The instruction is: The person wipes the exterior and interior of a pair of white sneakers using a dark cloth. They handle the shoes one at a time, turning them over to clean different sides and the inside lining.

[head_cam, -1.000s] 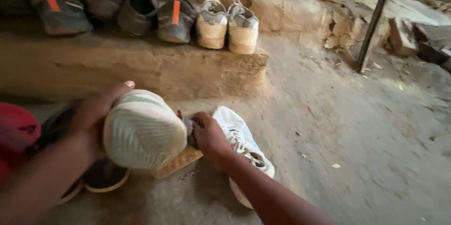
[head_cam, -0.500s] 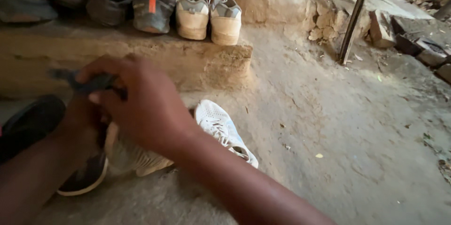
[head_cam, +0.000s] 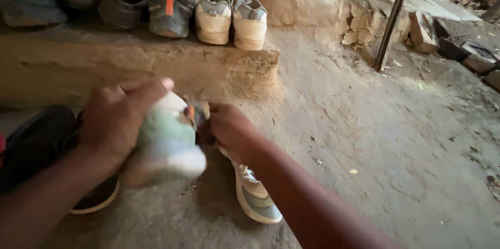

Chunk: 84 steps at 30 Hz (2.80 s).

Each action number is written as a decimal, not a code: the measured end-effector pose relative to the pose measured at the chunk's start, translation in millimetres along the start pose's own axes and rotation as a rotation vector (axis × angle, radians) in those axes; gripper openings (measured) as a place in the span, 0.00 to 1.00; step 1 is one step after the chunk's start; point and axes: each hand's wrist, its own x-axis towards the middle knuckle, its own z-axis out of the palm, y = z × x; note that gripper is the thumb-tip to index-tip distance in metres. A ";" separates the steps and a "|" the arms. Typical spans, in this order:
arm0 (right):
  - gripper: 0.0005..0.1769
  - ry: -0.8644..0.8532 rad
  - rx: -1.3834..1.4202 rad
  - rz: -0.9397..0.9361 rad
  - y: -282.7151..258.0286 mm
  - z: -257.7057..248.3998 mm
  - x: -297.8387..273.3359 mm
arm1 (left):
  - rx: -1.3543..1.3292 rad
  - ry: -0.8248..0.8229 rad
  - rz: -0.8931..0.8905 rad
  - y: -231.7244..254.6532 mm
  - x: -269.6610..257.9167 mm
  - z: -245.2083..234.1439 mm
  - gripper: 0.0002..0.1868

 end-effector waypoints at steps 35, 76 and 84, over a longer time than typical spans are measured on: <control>0.16 0.392 -0.050 -0.411 215.4 94.1 -35.1 | 0.753 -0.683 -0.243 -139.7 -38.1 12.0 0.21; 0.13 0.210 -0.385 -0.581 146.7 57.4 -28.4 | 0.539 -0.729 -0.412 -138.8 -18.4 13.8 0.28; 0.13 0.137 -0.456 -0.194 128.7 61.6 -55.2 | 0.483 -0.591 -0.240 -156.7 -29.0 10.7 0.38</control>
